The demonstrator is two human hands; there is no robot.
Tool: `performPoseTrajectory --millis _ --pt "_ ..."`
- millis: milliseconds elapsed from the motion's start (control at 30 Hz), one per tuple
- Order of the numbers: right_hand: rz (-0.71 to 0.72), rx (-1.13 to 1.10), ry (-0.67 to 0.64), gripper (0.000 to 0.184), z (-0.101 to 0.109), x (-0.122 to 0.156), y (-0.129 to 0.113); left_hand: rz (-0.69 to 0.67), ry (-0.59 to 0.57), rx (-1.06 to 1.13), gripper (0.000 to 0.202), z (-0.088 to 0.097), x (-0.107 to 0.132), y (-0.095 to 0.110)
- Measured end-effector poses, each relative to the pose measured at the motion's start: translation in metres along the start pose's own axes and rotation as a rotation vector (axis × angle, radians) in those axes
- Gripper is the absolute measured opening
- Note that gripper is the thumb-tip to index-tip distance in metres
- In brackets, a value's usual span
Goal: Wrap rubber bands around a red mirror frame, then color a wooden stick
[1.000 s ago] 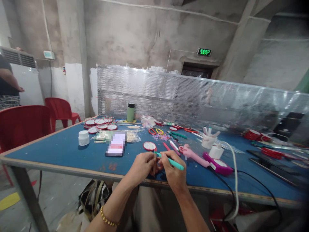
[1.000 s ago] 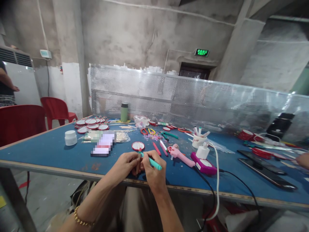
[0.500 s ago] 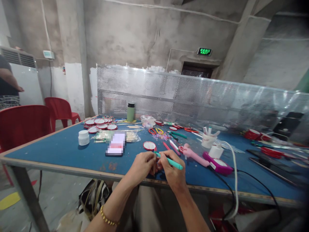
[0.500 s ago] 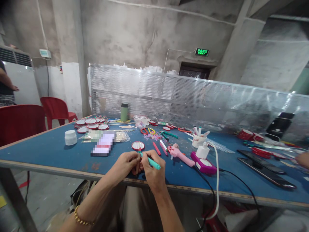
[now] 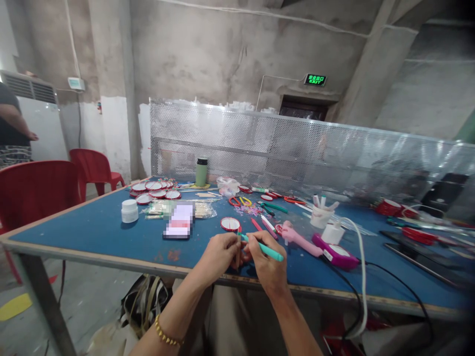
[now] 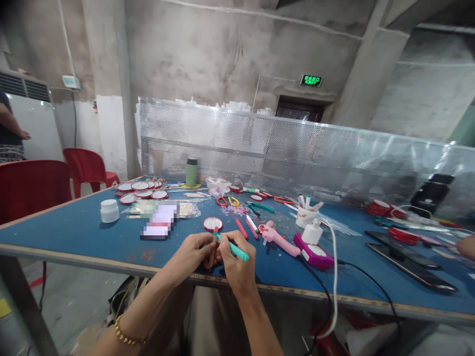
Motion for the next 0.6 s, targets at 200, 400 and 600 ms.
performPoseTrajectory --millis 200,400,600 --pt "0.001 -0.001 -0.02 0.02 0.0004 0.0 0.0002 -0.001 0.001 0.004 0.023 0.0004 0.0011 0.0023" --pt "0.008 0.005 -0.017 0.021 0.0004 -0.0005 0.0015 0.008 -0.004 -0.009 0.023 0.0001 0.0 0.0006" --pt "0.016 0.0 -0.024 0.021 -0.0006 -0.002 -0.0023 -0.007 0.001 0.008 0.022 0.0 -0.0007 0.0008"
Point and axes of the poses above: each hand's wrist, its own x-axis away from the middle knuckle, its own z-axis out of the back of the hand, y = z × x, the point moved 3 cm from there along -x, towards the middle knuckle, and after that the axes turned 5 degrees about z, right-handed, at the moved point
